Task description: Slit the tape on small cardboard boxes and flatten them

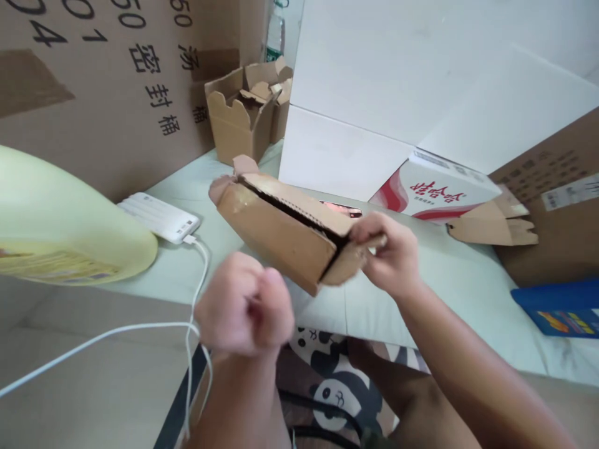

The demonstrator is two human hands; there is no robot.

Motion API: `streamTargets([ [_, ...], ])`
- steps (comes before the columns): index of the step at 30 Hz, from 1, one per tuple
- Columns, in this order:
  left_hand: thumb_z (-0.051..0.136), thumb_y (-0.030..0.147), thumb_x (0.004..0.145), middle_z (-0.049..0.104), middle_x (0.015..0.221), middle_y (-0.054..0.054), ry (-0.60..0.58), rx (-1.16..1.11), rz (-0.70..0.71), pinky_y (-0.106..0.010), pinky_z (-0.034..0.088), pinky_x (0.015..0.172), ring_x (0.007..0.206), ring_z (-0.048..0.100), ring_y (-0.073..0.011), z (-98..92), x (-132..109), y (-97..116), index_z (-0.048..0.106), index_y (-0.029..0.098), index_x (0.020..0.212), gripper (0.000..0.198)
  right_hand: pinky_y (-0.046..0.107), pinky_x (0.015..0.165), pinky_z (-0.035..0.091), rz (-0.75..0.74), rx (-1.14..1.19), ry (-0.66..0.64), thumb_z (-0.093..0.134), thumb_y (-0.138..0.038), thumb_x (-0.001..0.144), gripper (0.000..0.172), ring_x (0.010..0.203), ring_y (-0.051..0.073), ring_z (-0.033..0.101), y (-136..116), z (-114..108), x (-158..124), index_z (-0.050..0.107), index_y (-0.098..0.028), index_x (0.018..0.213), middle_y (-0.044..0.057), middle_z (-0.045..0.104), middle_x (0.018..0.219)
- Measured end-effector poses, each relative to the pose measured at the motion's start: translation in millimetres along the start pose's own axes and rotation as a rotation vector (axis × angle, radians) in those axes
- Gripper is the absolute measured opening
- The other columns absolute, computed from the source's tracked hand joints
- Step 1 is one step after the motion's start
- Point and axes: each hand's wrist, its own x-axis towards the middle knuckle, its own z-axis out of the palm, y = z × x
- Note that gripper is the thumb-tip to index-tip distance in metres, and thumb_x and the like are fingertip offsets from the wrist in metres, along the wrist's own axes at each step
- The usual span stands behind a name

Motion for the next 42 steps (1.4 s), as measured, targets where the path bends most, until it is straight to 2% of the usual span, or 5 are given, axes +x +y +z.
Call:
streamTargets([
  [10, 0.06, 0.039, 0.092, 0.055, 0.136, -0.009, -0.427, 0.153, -0.133, -0.044, 0.053, 0.106, 0.129, 0.057, -0.0297, 28.5, -1, -29, 0.081, 0.03, 0.112, 0.03, 0.045, 0.052, 0.058, 0.017, -0.112, -0.041, 0.06, -0.021, 0.078, 0.018, 0.073, 0.028, 0.078, -13, -95, -126, 0.044, -0.028, 0.073, 0.004, 0.068, 0.143],
  [19, 0.059, 0.035, 0.095, 0.057, 0.125, -0.011, -0.646, 0.073, 0.03, -0.047, 0.054, 0.099, 0.134, 0.053, -0.0354, 33.1, -4, -17, 0.079, 0.028, 0.077, 0.028, 0.039, 0.048, 0.056, 0.038, -0.104, -0.097, 0.052, -0.02, 0.079, 0.013, 0.073, 0.026, 0.079, -1, -102, -137, 0.043, -0.029, 0.076, 0.003, 0.08, 0.122],
  [28, 0.064, 0.047, 0.093, 0.052, 0.101, -0.009, -0.507, -0.445, -0.214, -0.037, 0.063, 0.083, 0.098, 0.065, -0.0238, 32.4, -4, -24, 0.048, 0.018, 0.048, 0.056, 0.044, 0.073, 0.066, 0.33, 0.121, 0.115, 0.046, -0.05, 0.103, 0.023, 0.112, 0.032, 0.077, 15, -97, -163, 0.054, -0.037, 0.12, 0.013, 0.076, 0.129],
  [38, 0.066, 0.038, 0.095, 0.068, 0.084, -0.006, -0.741, -0.295, -0.13, -0.032, 0.06, 0.066, 0.072, 0.069, -0.0187, 36.1, -11, -19, 0.064, 0.019, 0.067, 0.034, 0.024, 0.051, 0.053, 0.322, 0.001, 0.392, 0.072, -0.008, 0.088, 0.074, 0.05, -0.001, 0.048, 33, -60, -161, 0.045, -0.044, 0.146, 0.01, 0.044, 0.159],
  [42, 0.072, 0.018, 0.088, 0.071, 0.101, -0.004, -0.688, -0.122, -0.041, -0.03, 0.061, 0.079, 0.091, 0.072, -0.0181, 36.4, -15, -24, 0.075, 0.023, 0.095, 0.009, 0.027, 0.061, 0.059, 0.323, 0.018, 0.237, 0.062, -0.01, 0.093, 0.055, 0.062, 0.01, 0.065, 33, -65, -161, 0.055, -0.036, 0.141, 0.006, 0.074, 0.125],
])
